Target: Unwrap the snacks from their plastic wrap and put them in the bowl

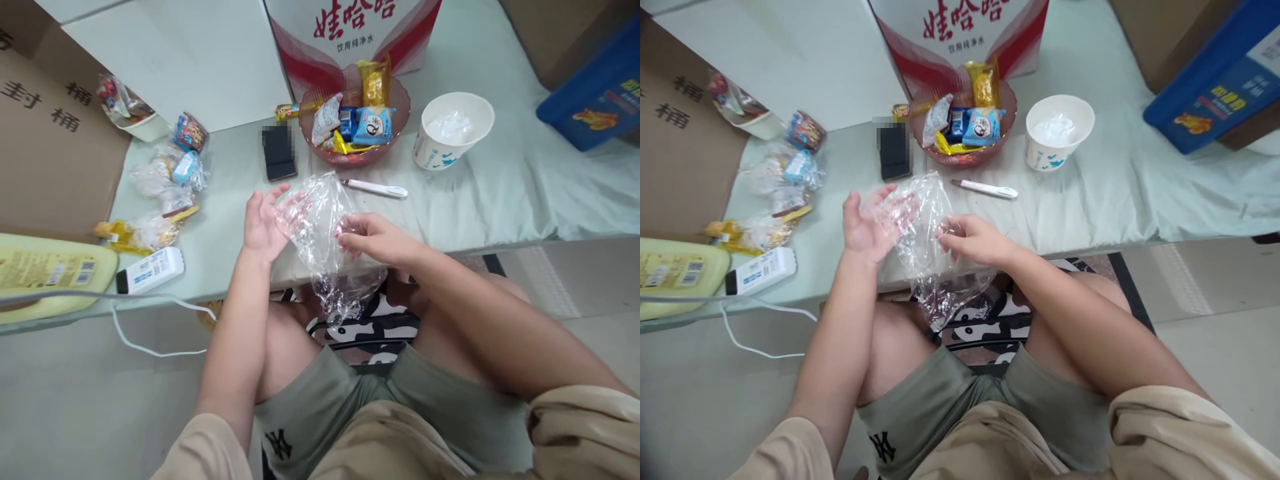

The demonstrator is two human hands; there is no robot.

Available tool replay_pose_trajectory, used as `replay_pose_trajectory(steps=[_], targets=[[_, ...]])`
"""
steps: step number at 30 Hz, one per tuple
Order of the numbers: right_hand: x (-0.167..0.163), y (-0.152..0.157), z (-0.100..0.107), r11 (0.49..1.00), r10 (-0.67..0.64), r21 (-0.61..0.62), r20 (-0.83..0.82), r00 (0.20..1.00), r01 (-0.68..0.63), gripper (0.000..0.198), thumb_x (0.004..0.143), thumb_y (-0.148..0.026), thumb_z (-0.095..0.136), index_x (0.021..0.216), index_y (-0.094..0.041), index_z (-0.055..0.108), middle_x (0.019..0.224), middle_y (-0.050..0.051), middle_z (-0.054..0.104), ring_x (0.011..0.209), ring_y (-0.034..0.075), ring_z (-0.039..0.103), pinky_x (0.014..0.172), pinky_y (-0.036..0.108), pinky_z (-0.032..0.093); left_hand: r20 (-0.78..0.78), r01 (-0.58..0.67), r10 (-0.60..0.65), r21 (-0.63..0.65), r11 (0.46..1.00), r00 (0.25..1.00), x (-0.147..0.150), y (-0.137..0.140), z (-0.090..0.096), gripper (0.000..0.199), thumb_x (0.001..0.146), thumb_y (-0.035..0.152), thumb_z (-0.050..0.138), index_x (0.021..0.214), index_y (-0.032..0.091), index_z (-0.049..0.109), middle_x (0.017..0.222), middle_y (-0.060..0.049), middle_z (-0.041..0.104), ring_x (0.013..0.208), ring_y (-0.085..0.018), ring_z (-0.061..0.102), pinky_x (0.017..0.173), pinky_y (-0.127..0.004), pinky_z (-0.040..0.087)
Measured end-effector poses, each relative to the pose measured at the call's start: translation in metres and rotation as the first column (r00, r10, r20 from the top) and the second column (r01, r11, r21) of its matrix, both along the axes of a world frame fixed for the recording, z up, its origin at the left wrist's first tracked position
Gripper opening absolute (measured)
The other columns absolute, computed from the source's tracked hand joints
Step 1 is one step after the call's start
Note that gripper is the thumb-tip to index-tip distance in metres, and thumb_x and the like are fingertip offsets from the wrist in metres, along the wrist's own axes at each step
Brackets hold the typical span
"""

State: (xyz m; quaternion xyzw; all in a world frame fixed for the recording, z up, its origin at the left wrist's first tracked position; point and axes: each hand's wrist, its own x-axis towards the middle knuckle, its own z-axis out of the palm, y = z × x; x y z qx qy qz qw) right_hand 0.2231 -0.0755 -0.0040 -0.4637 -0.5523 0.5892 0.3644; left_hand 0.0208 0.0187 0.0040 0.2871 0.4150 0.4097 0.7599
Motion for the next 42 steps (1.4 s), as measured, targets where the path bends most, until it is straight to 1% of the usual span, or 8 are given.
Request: replay_pose_trajectory(steps=[7, 10, 14, 19, 23, 27, 33, 42], targets=[[0.001, 0.012, -0.019, 0.948, -0.319, 0.005, 0.101, 0.942, 0.320, 0.037, 0.089, -0.042, 0.062, 0.116, -0.018, 0.057, 0.092, 0.008, 0.069, 0.075, 0.020, 0.068, 0.072, 0.037, 0.059, -0.019, 0.318, -0.321, -0.107, 0.942, 0.947, 0.013, -0.022, -0.017, 0.035, 0.080, 0.042, 0.076, 0.102, 0.015, 0.069, 0.107, -0.014, 0.078, 0.102, -0.027, 0.075, 0.080, -0.034, 0.061], [0.005, 0.008, -0.020, 0.863, -0.504, 0.197, 0.262, 0.823, 0.466, 0.062, 0.082, -0.045, 0.070, 0.134, -0.017, 0.050, 0.118, 0.016, 0.064, 0.092, 0.026, 0.068, 0.083, 0.045, 0.058, -0.053, 0.224, -0.229, -0.083, 0.971, 0.972, 0.018, -0.019, -0.018, 0.017, 0.078, 0.026, 0.075, 0.090, 0.018, 0.066, 0.101, -0.008, 0.078, 0.095, -0.022, 0.076, 0.074, -0.027, 0.060], [0.005, -0.007, -0.013, 0.779, -0.477, 0.593, 0.348, 0.807, 0.205, 0.050, 0.086, -0.045, 0.066, 0.129, -0.021, 0.055, 0.124, 0.014, 0.063, 0.113, 0.030, 0.061, 0.099, 0.049, 0.050, 0.010, 0.020, -0.019, -0.108, 0.994, 1.000, 0.017, -0.009, -0.013, 0.015, 0.080, 0.025, 0.071, 0.089, 0.021, 0.060, 0.107, -0.004, 0.077, 0.098, -0.022, 0.076, 0.081, -0.033, 0.061], [-0.013, -0.020, -0.016, 0.718, -0.232, 0.663, 0.514, 0.826, -0.211, 0.046, 0.089, -0.047, 0.066, 0.129, -0.027, 0.061, 0.141, 0.011, 0.059, 0.137, 0.033, 0.049, 0.113, 0.052, 0.038, 0.064, 0.002, 0.008, -0.151, 0.989, 0.998, 0.011, -0.002, -0.007, 0.006, 0.084, 0.026, 0.062, 0.088, 0.023, 0.060, 0.109, -0.002, 0.077, 0.098, -0.025, 0.076, 0.075, -0.037, 0.062], [-0.014, -0.019, -0.012, 0.712, -0.352, 0.703, 0.360, 0.864, -0.003, 0.033, 0.090, -0.045, 0.061, 0.116, -0.025, 0.062, 0.129, 0.011, 0.063, 0.125, 0.030, 0.056, 0.107, 0.050, 0.043, 0.063, 0.147, -0.139, -0.165, 0.975, 0.988, 0.005, -0.010, -0.004, 0.016, 0.081, 0.018, 0.063, 0.097, 0.021, 0.064, 0.104, -0.006, 0.078, 0.093, -0.026, 0.077, 0.077, -0.041, 0.063], [-0.002, -0.013, -0.008, 0.805, -0.524, 0.394, 0.121, 0.843, 0.444, 0.035, 0.089, -0.048, 0.060, 0.111, -0.023, 0.053, 0.103, 0.007, 0.065, 0.097, 0.022, 0.063, 0.087, 0.041, 0.053, 0.037, 0.244, -0.243, -0.018, 0.970, 0.969, -0.002, -0.022, -0.005, 0.026, 0.073, 0.010, 0.071, 0.095, 0.022, 0.063, 0.103, -0.004, 0.078, 0.099, -0.027, 0.077, 0.090, -0.045, 0.061], [0.000, -0.008, -0.007, 0.930, -0.325, 0.143, -0.115, 0.939, 0.339, 0.053, 0.081, -0.062, 0.068, 0.113, -0.022, 0.055, 0.108, 0.008, 0.070, 0.100, 0.021, 0.067, 0.090, 0.040, 0.057, 0.005, 0.321, -0.325, 0.133, 0.938, 0.946, -0.002, -0.031, -0.013, 0.044, 0.058, 0.002, 0.087, 0.081, 0.021, 0.054, 0.116, -0.002, 0.076, 0.122, -0.029, 0.069, 0.109, -0.043, 0.052], [-0.001, -0.004, -0.015, 0.885, -0.466, -0.085, -0.193, 0.863, 0.459, 0.046, 0.096, -0.064, 0.040, 0.104, -0.022, 0.057, 0.100, 0.009, 0.072, 0.081, 0.018, 0.072, 0.078, 0.035, 0.058, 0.025, 0.379, -0.381, 0.057, 0.924, 0.924, -0.005, -0.013, -0.019, 0.044, 0.063, 0.037, 0.091, 0.092, 0.019, 0.062, 0.103, -0.011, 0.079, 0.094, -0.030, 0.078, 0.083, -0.039, 0.063]])
